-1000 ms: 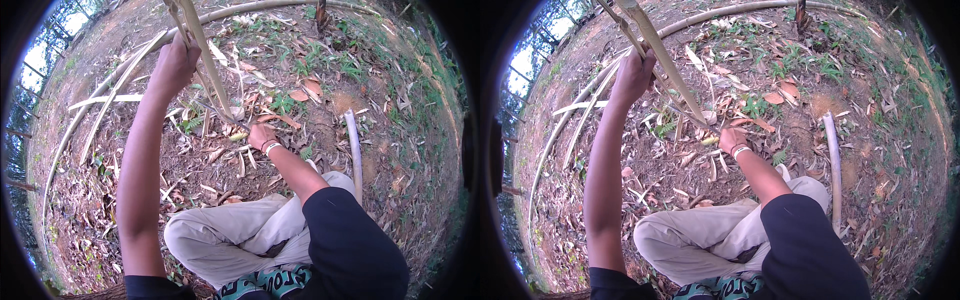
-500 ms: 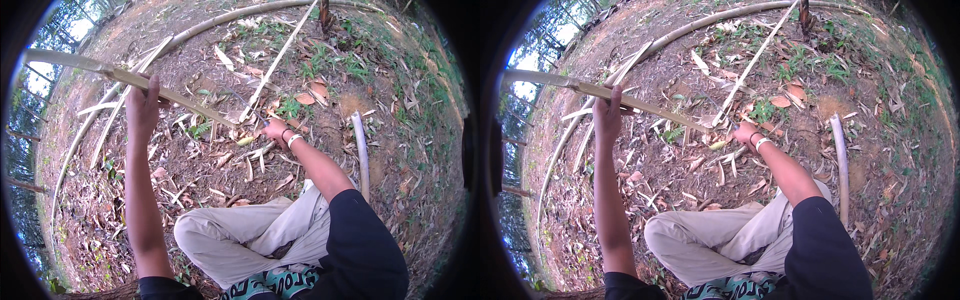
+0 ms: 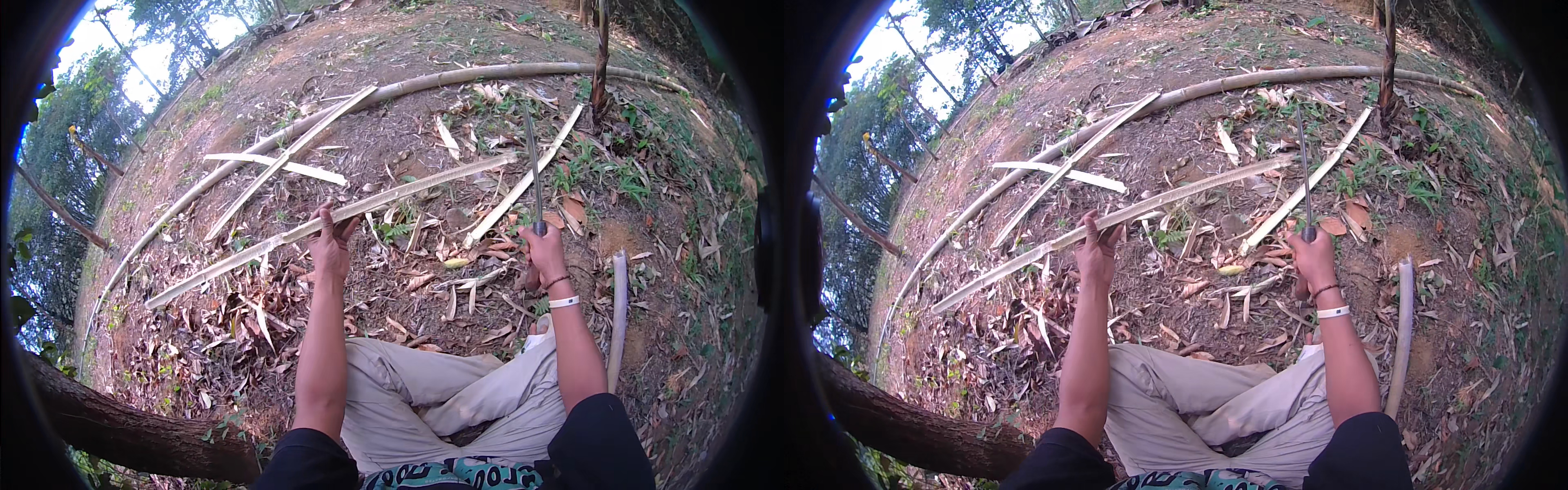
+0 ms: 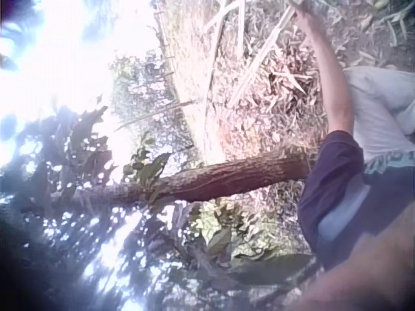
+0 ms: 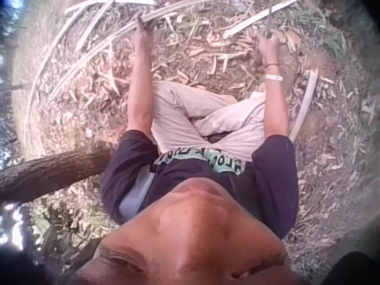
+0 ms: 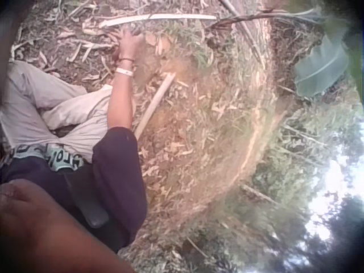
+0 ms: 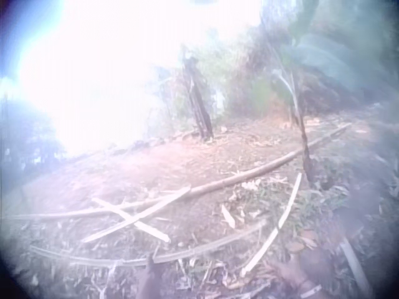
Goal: The person uses a machete to split a long bamboo pole into smaller strips. They first chop the pole into sections, then sit on the ground to shave and split the bamboo into thin, flat pieces using the blade.
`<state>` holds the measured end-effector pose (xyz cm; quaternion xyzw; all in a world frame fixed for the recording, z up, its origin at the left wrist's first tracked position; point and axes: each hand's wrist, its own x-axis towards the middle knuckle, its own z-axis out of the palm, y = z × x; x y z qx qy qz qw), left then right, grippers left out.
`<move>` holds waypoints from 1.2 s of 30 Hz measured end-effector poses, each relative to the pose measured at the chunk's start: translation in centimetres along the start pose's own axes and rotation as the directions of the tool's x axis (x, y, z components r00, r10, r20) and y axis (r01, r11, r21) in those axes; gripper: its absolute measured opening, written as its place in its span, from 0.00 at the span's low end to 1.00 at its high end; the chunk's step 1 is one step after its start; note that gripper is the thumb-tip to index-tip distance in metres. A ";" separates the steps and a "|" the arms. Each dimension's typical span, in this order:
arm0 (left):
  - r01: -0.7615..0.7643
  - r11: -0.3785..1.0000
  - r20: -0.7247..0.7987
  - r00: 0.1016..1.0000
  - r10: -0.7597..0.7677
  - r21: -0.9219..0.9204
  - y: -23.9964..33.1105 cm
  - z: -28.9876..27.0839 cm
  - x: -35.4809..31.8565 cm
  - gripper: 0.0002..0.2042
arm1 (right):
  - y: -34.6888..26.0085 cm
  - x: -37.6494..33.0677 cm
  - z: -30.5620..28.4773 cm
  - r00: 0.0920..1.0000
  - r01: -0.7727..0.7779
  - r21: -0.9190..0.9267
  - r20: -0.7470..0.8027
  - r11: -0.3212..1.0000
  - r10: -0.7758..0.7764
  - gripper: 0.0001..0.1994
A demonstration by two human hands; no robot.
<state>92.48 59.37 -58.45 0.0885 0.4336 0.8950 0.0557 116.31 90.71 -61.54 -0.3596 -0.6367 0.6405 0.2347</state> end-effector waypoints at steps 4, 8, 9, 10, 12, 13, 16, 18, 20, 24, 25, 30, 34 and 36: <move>0.090 0.976 -0.175 0.977 -0.126 -0.200 -4.6 0.2 1.6 0.21 | -1.1 -1.8 -2.1 0.998 0.013 0.100 -0.056 0.995 -0.007 0.11; 0.141 0.935 -0.286 0.928 -0.239 -0.325 -6.4 -2.4 6.3 0.37 | -2.1 -1.0 -3.4 0.995 -0.069 0.258 -0.053 0.964 0.085 0.10; 0.226 0.912 -0.260 0.910 -0.324 -0.343 -6.6 -3.4 7.5 0.42 | -2.1 -1.1 -3.3 0.993 -0.097 0.306 -0.039 0.947 0.114 0.10; 0.271 0.939 -0.339 0.881 -0.332 -0.213 -7.1 -0.8 5.9 0.51 | -1.9 -0.9 -3.6 0.989 -0.118 0.342 -0.046 0.932 0.141 0.10; 0.519 0.855 -0.221 0.834 -0.506 -0.003 -11.7 -1.0 6.3 0.44 | -2.3 -0.7 -3.6 0.981 -0.162 0.420 -0.027 0.893 0.191 0.09; 0.607 0.780 -0.152 0.794 -0.589 0.152 -13.9 0.4 5.7 0.39 | -2.4 -0.5 -4.0 0.979 -0.176 0.477 -0.008 0.861 0.205 0.09; 0.302 0.570 0.012 0.877 -0.480 0.765 -22.6 6.6 1.8 0.14 | -2.8 0.1 -5.1 0.978 -0.187 0.608 0.042 0.772 0.204 0.10; -0.234 0.303 0.341 0.863 -0.372 0.924 -27.2 11.0 -1.0 0.14 | -2.4 0.4 -7.2 0.975 -0.177 0.611 0.001 0.771 0.222 0.10; -0.439 0.055 0.422 0.810 -0.408 0.897 -30.4 12.4 -1.2 0.18 | -3.3 0.3 -7.6 0.973 -0.178 0.622 -0.005 0.763 0.231 0.10; -0.658 -0.215 0.512 0.717 -0.474 0.722 -34.6 12.0 -1.4 0.19 | -3.6 0.6 -9.0 0.979 -0.154 0.654 -0.002 0.741 0.205 0.09; -0.594 -0.237 0.426 0.752 -0.502 0.769 -34.4 12.1 -1.1 0.18 | -3.5 0.7 -8.9 0.975 -0.137 0.663 -0.039 0.736 0.217 0.09; -0.564 -0.266 0.384 0.772 -0.507 0.782 -32.3 12.7 -0.9 0.21 | -2.9 0.7 -9.7 0.967 -0.088 0.578 -0.145 0.811 0.209 0.10; -0.507 -0.219 0.412 0.835 -0.364 0.834 -25.9 13.2 0.9 0.21 | -0.9 1.5 -10.7 0.959 -0.032 0.140 -0.275 0.990 0.070 0.11; -0.630 -0.367 0.538 0.776 -0.330 0.684 -20.4 11.4 1.9 0.18 | 0.2 2.2 -9.6 0.947 0.039 -0.121 -0.312 0.992 -0.075 0.14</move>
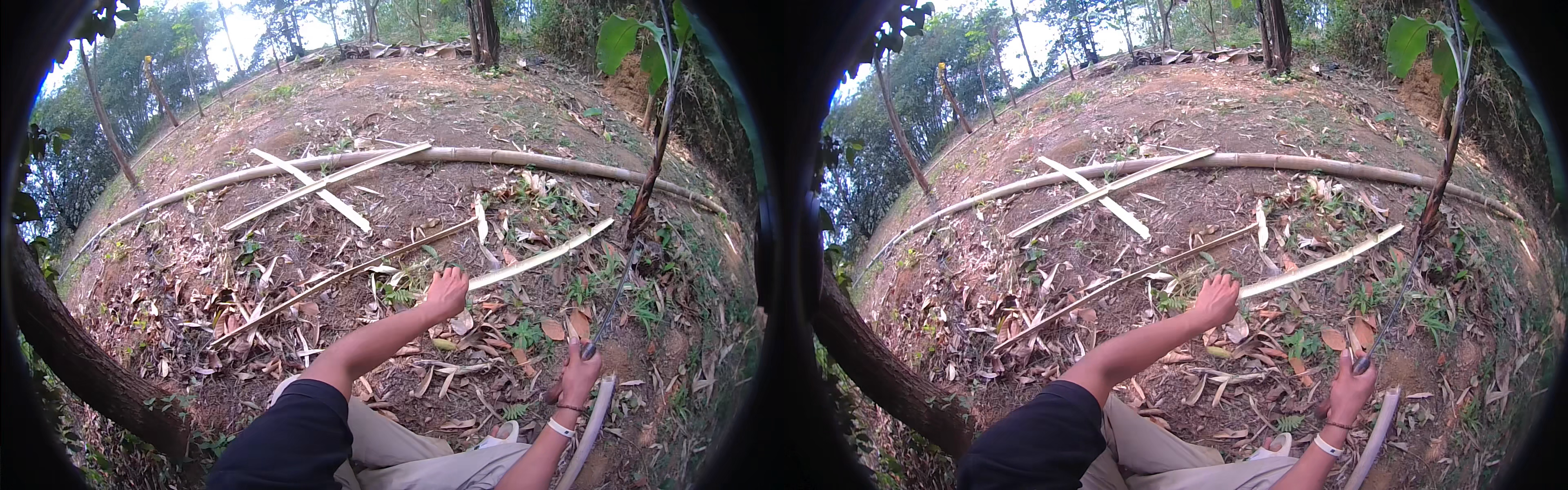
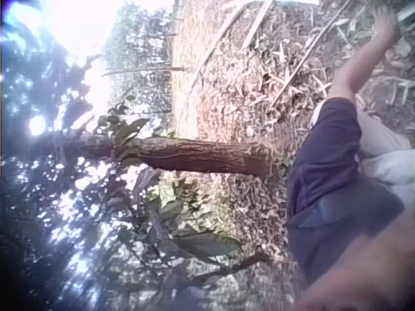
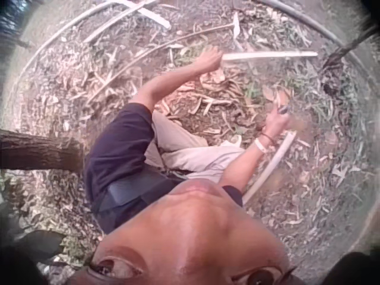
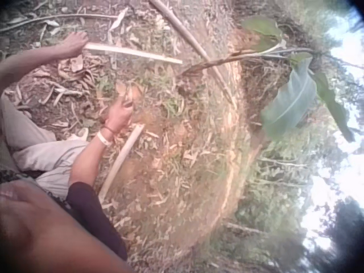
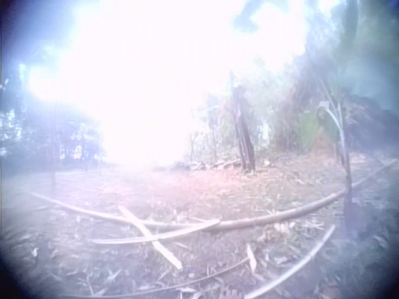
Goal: The person uses a machete to split a long bamboo pole into smaller strips. They first chop the pole into sections, then sit on the ground to shave and split the bamboo into thin, flat pieces using the blade.
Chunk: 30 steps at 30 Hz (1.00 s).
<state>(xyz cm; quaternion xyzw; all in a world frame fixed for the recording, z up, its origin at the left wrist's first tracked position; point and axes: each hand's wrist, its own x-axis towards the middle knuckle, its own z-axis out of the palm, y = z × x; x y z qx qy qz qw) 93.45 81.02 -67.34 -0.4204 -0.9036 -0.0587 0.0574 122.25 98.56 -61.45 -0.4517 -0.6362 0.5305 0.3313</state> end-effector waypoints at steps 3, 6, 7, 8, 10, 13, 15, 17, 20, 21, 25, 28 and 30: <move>-0.168 0.939 0.043 0.986 0.163 0.299 -4.6 -8.7 -4.4 0.16 | -3.2 -2.0 2.8 0.785 0.567 -0.245 -0.130 0.786 -0.606 0.21; -0.225 0.815 -0.113 0.936 0.333 0.533 -10.8 -15.2 -11.3 0.15 | -4.9 -4.6 5.1 0.774 0.633 -0.206 0.181 0.746 -0.607 0.25; -0.229 0.775 -0.142 0.915 0.378 0.589 -11.9 -17.6 -13.2 0.15 | -5.5 -5.1 5.6 0.800 0.584 -0.194 0.306 0.788 -0.517 0.25; -0.245 0.713 -0.142 0.888 0.437 0.657 -13.1 -19.9 -15.2 0.15 | -6.1 -5.8 6.2 0.806 0.525 -0.193 0.426 0.829 -0.412 0.24; -0.261 0.610 -0.147 0.831 0.536 0.748 -15.1 -24.2 -18.7 0.14 | -7.2 -6.8 8.1 0.761 0.567 -0.245 0.522 0.786 -0.386 0.25; -0.261 0.494 -0.122 0.779 0.615 0.829 -17.0 -30.1 -22.9 0.12 | -8.9 -8.1 10.2 0.630 0.737 -0.267 0.604 0.621 -0.489 0.29; -0.245 0.473 -0.138 0.756 0.639 0.846 -18.8 -32.1 -26.1 0.11 | -11.7 -10.8 11.9 0.579 0.807 -0.371 0.648 0.459 -0.495 0.30; -0.241 0.402 -0.108 0.730 0.674 0.883 -19.1 -35.0 -28.5 0.11 | -13.6 -12.1 13.2 0.541 0.835 -0.371 0.685 0.406 -0.487 0.29; -0.253 0.366 -0.106 0.678 0.728 0.896 -18.8 -39.2 -30.5 0.09 | -15.5 -13.4 14.7 0.459 0.887 -0.353 0.741 0.297 -0.490 0.21; -0.228 0.338 -0.110 0.662 0.741 0.913 -18.5 -40.6 -30.7 0.08 | -16.2 -13.5 15.0 0.428 0.904 -0.343 0.750 0.257 -0.505 0.19; -0.177 0.175 -0.036 0.595 0.803 0.969 -18.8 -47.8 -29.8 0.09 | -18.9 -14.0 15.9 0.318 0.945 -0.308 0.773 0.113 -0.549 0.13; -0.065 0.085 -0.029 0.601 0.799 0.994 -18.5 -54.0 -28.3 0.13 | -23.2 -15.6 16.4 0.312 0.943 -0.324 0.777 0.077 -0.547 0.13; 0.102 0.035 -0.083 0.514 0.854 0.994 -17.5 -56.1 -26.6 0.19 | -26.8 -15.2 16.2 0.338 0.941 -0.251 0.729 0.227 -0.595 0.14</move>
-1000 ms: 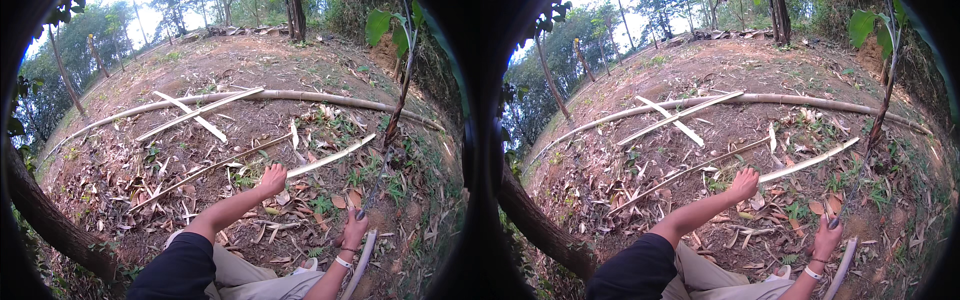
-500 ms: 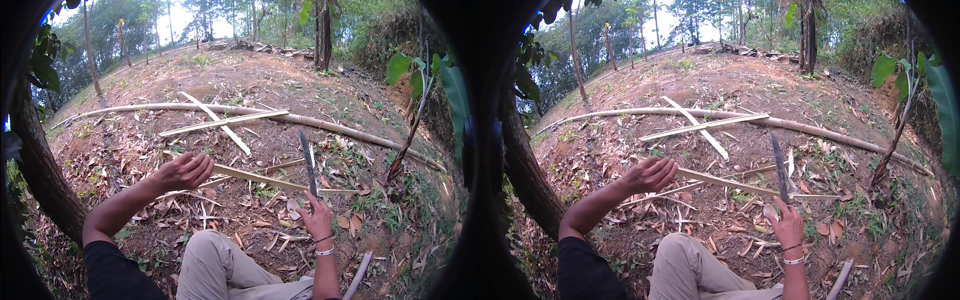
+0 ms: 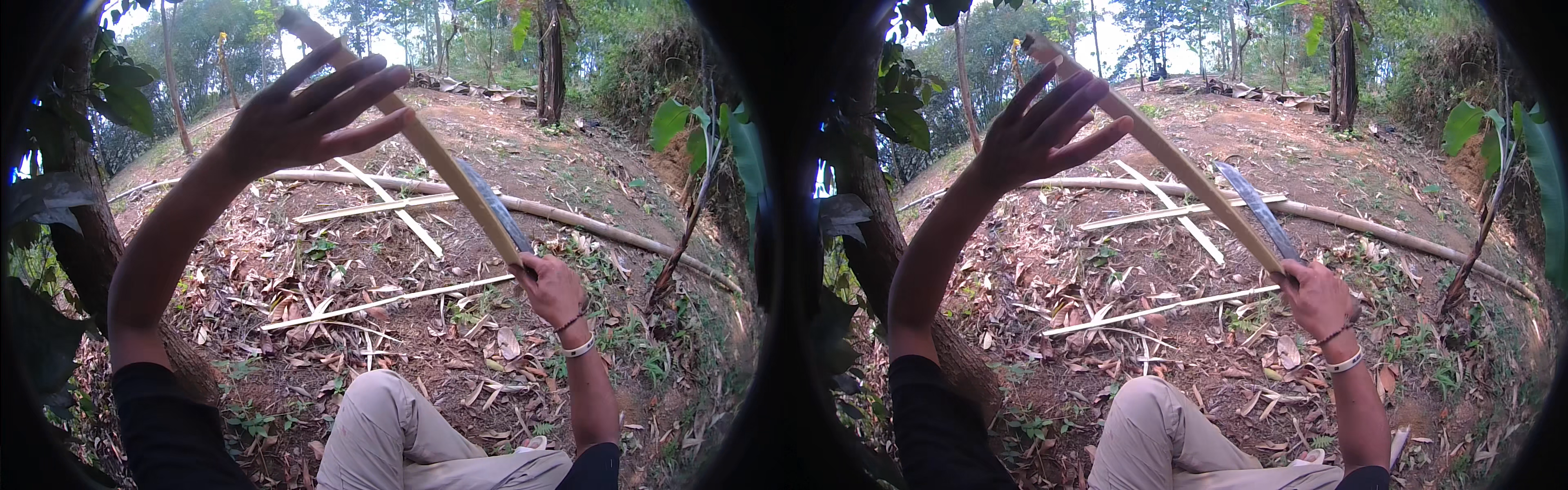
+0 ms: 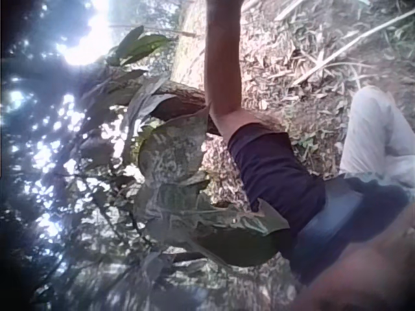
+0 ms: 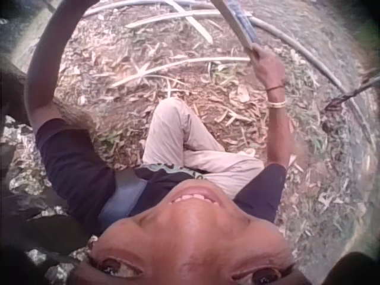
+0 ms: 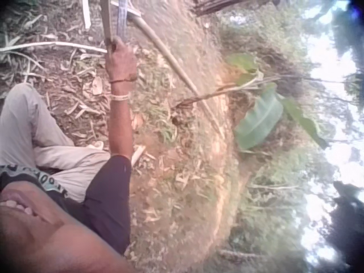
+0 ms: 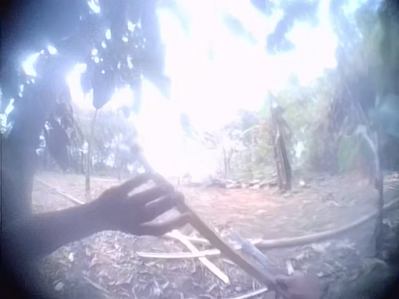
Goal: The person uses a machete to split a long bamboo pole into smaller strips. They first chop the pole into sections, then sit on the ground to shave and split the bamboo into thin, flat pieces using the blade.
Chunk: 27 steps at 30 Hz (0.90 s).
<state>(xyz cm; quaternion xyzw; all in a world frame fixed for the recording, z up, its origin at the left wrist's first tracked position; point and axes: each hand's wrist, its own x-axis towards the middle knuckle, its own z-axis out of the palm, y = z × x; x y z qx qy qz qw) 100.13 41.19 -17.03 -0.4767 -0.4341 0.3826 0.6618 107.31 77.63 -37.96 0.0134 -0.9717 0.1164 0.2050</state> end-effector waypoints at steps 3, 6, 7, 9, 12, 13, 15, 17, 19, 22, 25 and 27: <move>0.317 0.914 -0.160 0.918 -0.363 -0.255 2.9 0.8 3.0 0.25 | 1.6 2.8 -5.1 0.993 0.028 0.492 -0.112 0.870 0.031 0.17; 0.598 0.129 0.335 0.600 -0.726 -0.791 15.8 2.6 6.3 0.23 | 7.3 5.4 -9.6 0.953 0.230 0.764 -0.304 0.602 0.021 0.16; 0.677 -0.192 0.638 0.505 -0.581 -0.710 20.2 2.0 6.9 0.25 | 7.2 6.0 -11.5 0.956 0.137 0.786 -0.264 0.603 0.127 0.16; 0.615 -0.615 0.858 0.459 -0.231 -0.494 26.2 1.1 8.7 0.31 | 6.3 4.4 -15.1 0.948 -0.010 0.850 -0.160 0.527 0.276 0.16; 0.491 -0.740 0.798 0.593 -0.102 -0.460 35.1 -0.2 12.5 0.35 | 8.0 4.8 -17.9 0.899 -0.022 0.884 -0.187 0.468 0.395 0.18; 0.431 -0.785 0.819 0.550 -0.162 -0.445 37.4 -0.9 14.5 0.34 | 8.8 4.7 -18.3 0.883 -0.077 0.881 -0.158 0.467 0.443 0.17; 0.578 -0.695 0.839 0.540 -0.067 -0.427 39.2 -1.1 17.0 0.34 | 12.5 5.5 -18.5 0.873 -0.056 0.904 -0.162 0.424 0.460 0.16; 0.561 -0.664 0.849 0.476 -0.230 -0.494 41.2 -1.3 19.0 0.34 | 15.5 5.9 -19.1 0.860 -0.118 0.916 -0.099 0.384 0.500 0.16; 0.371 -0.921 0.927 0.373 0.030 -0.119 42.3 -2.2 19.8 0.32 | 18.7 7.0 -18.4 0.869 -0.158 0.933 -0.024 0.323 0.495 0.17; 0.324 -0.946 0.847 0.495 0.193 0.027 45.7 -2.2 18.6 0.20 | 23.6 7.3 -17.0 0.865 -0.232 0.927 0.059 0.294 0.498 0.20; 0.141 -0.932 0.768 0.533 0.356 0.334 44.6 -3.3 18.0 0.14 | 24.6 5.9 -13.7 0.858 -0.249 0.843 -0.036 0.477 0.513 0.32; 0.031 -0.871 0.764 0.467 0.446 0.490 44.3 -3.9 17.6 0.15 | 25.7 2.4 -9.3 0.803 -0.290 0.858 -0.023 0.425 0.595 0.39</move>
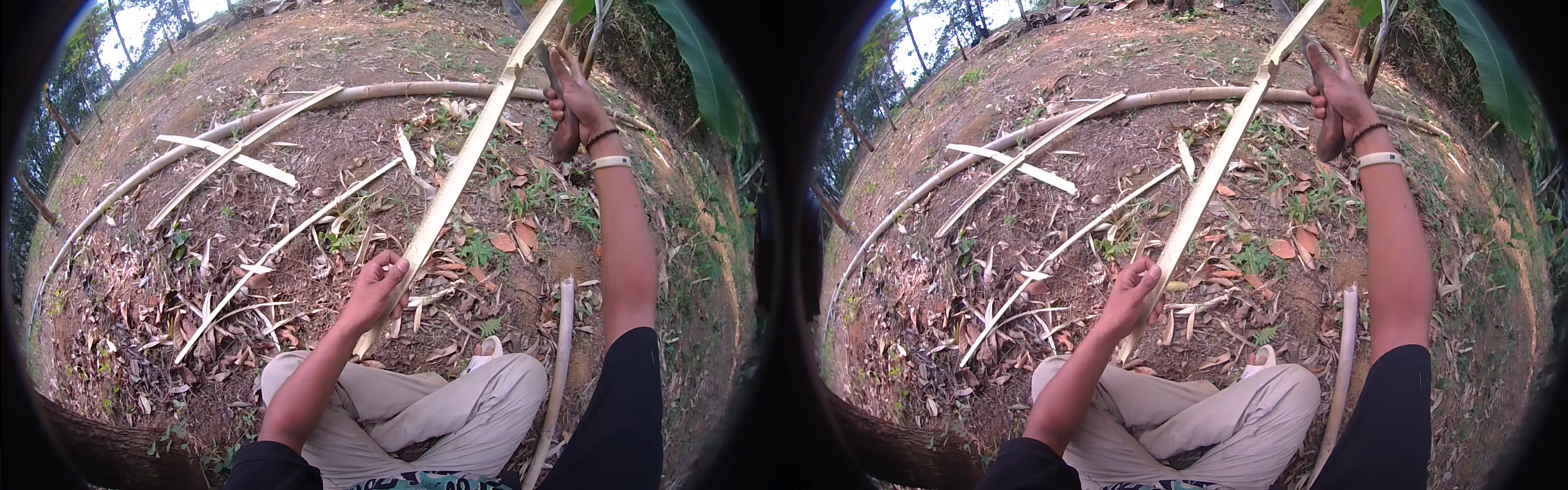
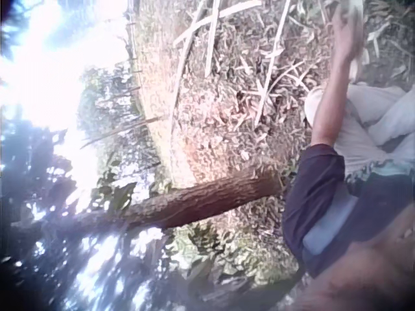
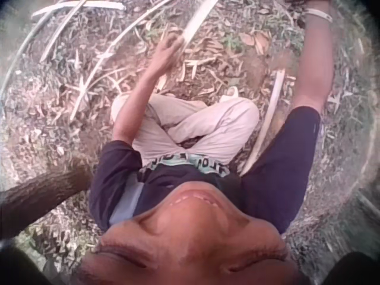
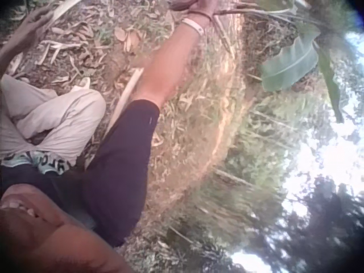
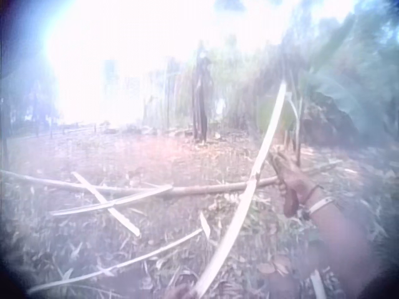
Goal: The person uses a machete to split a long bamboo pole into smaller strips. They first chop the pole into sections, then sit on the ground to shave and split the bamboo into thin, flat pieces using the blade.
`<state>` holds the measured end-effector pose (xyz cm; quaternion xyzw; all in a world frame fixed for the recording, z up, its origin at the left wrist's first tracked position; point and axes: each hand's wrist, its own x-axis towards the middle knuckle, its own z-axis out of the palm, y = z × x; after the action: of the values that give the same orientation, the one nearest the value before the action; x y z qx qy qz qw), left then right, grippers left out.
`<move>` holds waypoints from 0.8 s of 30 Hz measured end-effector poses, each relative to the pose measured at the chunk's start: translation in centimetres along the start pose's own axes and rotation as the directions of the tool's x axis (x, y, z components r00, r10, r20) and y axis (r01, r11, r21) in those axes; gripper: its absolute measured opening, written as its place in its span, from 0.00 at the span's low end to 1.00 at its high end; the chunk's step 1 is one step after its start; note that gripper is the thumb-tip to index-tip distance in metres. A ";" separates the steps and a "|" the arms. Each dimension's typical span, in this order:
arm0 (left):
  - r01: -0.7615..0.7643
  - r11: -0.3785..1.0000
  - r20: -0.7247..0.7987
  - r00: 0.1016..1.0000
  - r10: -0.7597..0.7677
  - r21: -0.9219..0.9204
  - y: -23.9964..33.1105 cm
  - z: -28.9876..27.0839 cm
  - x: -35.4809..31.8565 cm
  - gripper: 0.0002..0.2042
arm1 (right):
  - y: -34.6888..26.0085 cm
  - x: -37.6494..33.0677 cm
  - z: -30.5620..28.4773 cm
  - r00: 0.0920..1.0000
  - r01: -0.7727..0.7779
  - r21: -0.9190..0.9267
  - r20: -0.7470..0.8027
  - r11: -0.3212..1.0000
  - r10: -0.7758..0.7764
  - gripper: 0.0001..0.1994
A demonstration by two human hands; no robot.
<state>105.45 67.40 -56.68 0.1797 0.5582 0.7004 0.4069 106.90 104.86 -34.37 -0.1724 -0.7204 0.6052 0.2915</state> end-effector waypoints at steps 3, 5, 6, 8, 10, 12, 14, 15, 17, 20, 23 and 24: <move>0.171 0.975 0.069 0.984 -0.163 -0.145 0.8 0.7 -0.1 0.13 | 10.3 -6.6 -1.8 0.966 -0.238 -0.092 -0.121 0.967 0.227 0.18; 0.176 0.973 -0.025 0.983 -0.181 -0.147 -1.5 0.4 0.4 0.15 | 15.7 -13.1 0.6 0.901 -0.364 0.011 -0.248 0.931 0.356 0.14; 0.174 0.977 -0.062 0.981 -0.183 -0.122 -2.4 0.0 1.2 0.17 | 18.9 -15.7 1.0 0.904 -0.342 0.049 -0.254 0.938 0.343 0.13; 0.246 0.966 -0.054 0.967 -0.250 -0.078 -4.7 -1.5 2.2 0.13 | 22.1 -20.7 3.7 0.934 -0.267 -0.043 -0.259 0.963 0.248 0.13; 0.326 0.917 -0.024 0.940 -0.340 -0.228 -5.7 -1.6 2.6 0.11 | 23.8 -23.0 4.4 0.983 -0.049 -0.414 -0.184 0.909 -0.030 0.12; 0.377 0.883 0.016 0.921 -0.388 -0.281 -6.9 -2.9 3.0 0.10 | 23.0 -22.2 4.8 0.994 0.057 -0.535 -0.052 0.843 -0.100 0.14; 0.401 0.849 0.027 0.908 -0.418 -0.343 -6.6 -1.7 1.7 0.14 | 21.9 -22.9 4.8 0.998 -0.008 -0.740 0.037 0.673 0.054 0.15; 0.478 0.803 0.071 0.871 -0.486 -0.357 -6.0 -1.0 1.3 0.18 | 21.6 -23.7 5.3 0.992 0.008 -0.775 0.087 0.633 0.094 0.15; 0.455 0.836 0.082 0.888 -0.453 -0.307 -4.4 0.2 -0.8 0.18 | 23.3 -25.6 6.6 0.982 0.186 -0.817 0.163 0.546 -0.091 0.16; 0.390 0.895 0.021 0.918 -0.395 -0.214 -5.7 -1.3 -4.1 0.13 | 21.9 -27.7 9.6 0.932 0.305 -0.763 0.363 0.569 -0.013 0.12; 0.357 0.896 -0.060 0.921 -0.384 -0.266 -6.2 0.1 -6.1 0.09 | 21.6 -29.5 11.0 0.883 0.414 -0.705 0.464 0.576 -0.068 0.09; 0.370 0.889 -0.052 0.916 -0.397 -0.270 -6.1 0.8 -7.2 0.08 | 21.3 -30.2 11.3 0.892 0.376 -0.717 0.451 0.587 -0.021 0.09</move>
<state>112.60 62.69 -60.61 -0.0251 0.5090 0.6802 0.5268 120.86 82.44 -62.54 -0.0731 -0.9698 0.2099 0.1007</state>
